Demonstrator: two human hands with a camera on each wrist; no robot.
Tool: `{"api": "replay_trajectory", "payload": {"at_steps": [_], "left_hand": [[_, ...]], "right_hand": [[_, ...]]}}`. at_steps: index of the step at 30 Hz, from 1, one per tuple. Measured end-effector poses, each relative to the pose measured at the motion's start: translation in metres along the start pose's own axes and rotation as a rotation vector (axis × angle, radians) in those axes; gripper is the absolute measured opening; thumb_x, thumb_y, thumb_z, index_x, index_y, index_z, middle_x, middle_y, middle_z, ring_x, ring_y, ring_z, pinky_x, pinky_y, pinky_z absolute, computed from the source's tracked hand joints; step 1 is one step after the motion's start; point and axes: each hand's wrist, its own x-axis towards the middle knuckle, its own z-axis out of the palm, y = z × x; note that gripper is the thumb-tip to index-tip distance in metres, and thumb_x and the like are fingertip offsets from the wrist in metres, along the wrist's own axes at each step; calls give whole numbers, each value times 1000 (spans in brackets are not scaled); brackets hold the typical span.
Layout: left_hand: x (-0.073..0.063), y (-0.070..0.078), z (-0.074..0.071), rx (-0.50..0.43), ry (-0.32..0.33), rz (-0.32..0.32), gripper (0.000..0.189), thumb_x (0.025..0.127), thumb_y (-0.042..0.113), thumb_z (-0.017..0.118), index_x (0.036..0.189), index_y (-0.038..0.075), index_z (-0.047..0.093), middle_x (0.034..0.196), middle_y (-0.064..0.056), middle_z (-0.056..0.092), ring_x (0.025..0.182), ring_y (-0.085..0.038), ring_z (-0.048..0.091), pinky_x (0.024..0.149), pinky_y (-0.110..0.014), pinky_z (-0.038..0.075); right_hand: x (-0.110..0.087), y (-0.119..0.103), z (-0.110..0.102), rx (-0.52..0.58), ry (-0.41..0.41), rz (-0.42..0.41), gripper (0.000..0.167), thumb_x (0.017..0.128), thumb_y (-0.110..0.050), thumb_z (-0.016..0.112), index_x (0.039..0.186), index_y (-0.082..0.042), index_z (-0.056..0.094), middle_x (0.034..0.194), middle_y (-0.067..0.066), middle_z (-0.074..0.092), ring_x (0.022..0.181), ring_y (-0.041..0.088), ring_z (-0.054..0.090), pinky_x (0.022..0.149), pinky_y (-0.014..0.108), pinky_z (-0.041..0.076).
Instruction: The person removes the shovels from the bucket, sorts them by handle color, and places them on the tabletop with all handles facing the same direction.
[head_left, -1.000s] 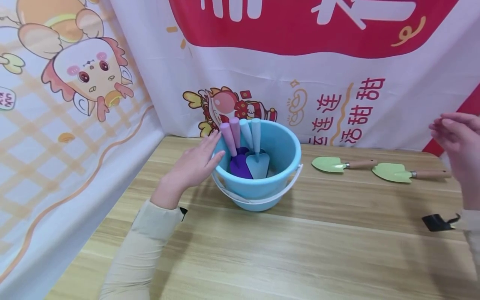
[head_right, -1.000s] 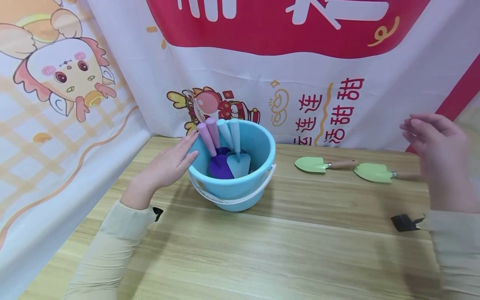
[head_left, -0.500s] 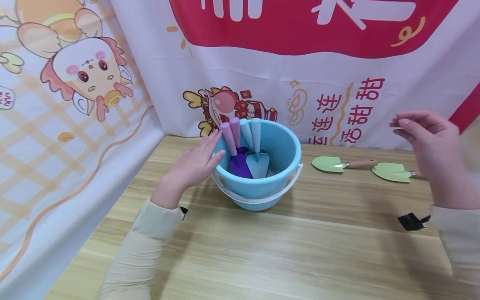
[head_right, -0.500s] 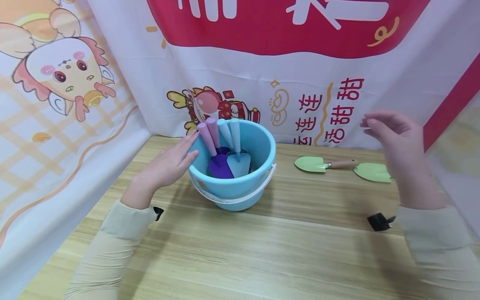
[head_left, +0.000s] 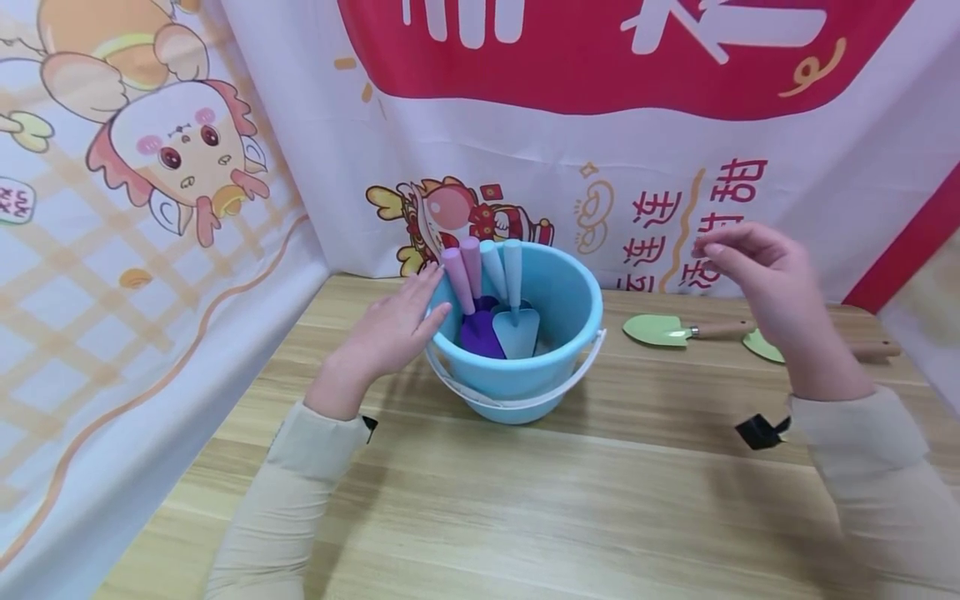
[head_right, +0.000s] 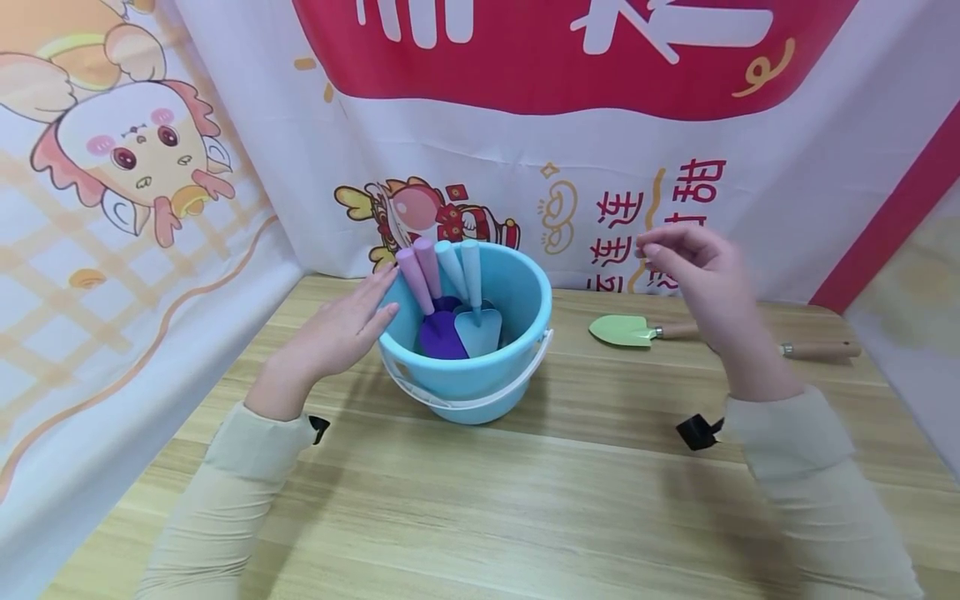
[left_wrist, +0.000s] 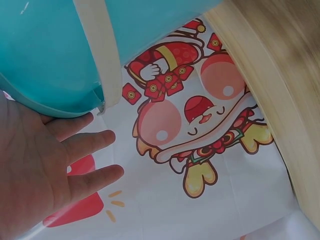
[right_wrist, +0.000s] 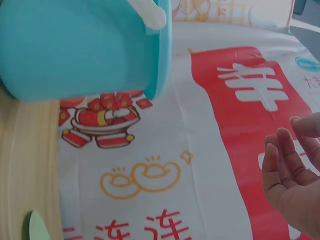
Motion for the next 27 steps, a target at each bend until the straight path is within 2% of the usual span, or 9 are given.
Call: {"api": "replay_trajectory", "payload": {"at_steps": [4,12,19,22,27], "left_hand": [[-1,-1,1,3,-6,3,69,110,48,33,166,13,13,172,-7,10,156,-32,8,117,-68,21],[-2,0,0,11,-2,7,69,110,47,33,166,12,12,172,-9,10,156,-31,8,117,-68,20],[-1,0,-1,5,-14,2,69,110,49,31,166,14,10,172,-7,7,157,-31,5,118,-67,19],[-1,0,-1,6,-18,2,69,110,49,31,166,14,10,172,-6,6,157,-31,5,118,-66,19],[-1,-2,-1,6,-15,3,70,110,51,30,166,14,10,172,-6,8,157,-31,6,118,-67,19]], "right_hand": [[5,3,16,-75,-45,3,20,100,-8,66,118,1,71,110,6,70,103,17,64,88,16,53],[14,12,52,-353,-151,59,25,103,-22,65,121,-5,70,118,2,69,111,14,61,92,18,50],[25,20,74,-429,-236,17,29,103,-19,64,125,-1,68,122,11,69,109,21,64,91,20,53],[32,23,82,-465,-280,9,30,104,-19,63,127,-1,68,125,15,68,110,27,66,92,26,55],[44,28,93,-501,-319,31,29,103,-17,62,129,-3,68,127,16,68,112,32,67,96,45,56]]}}
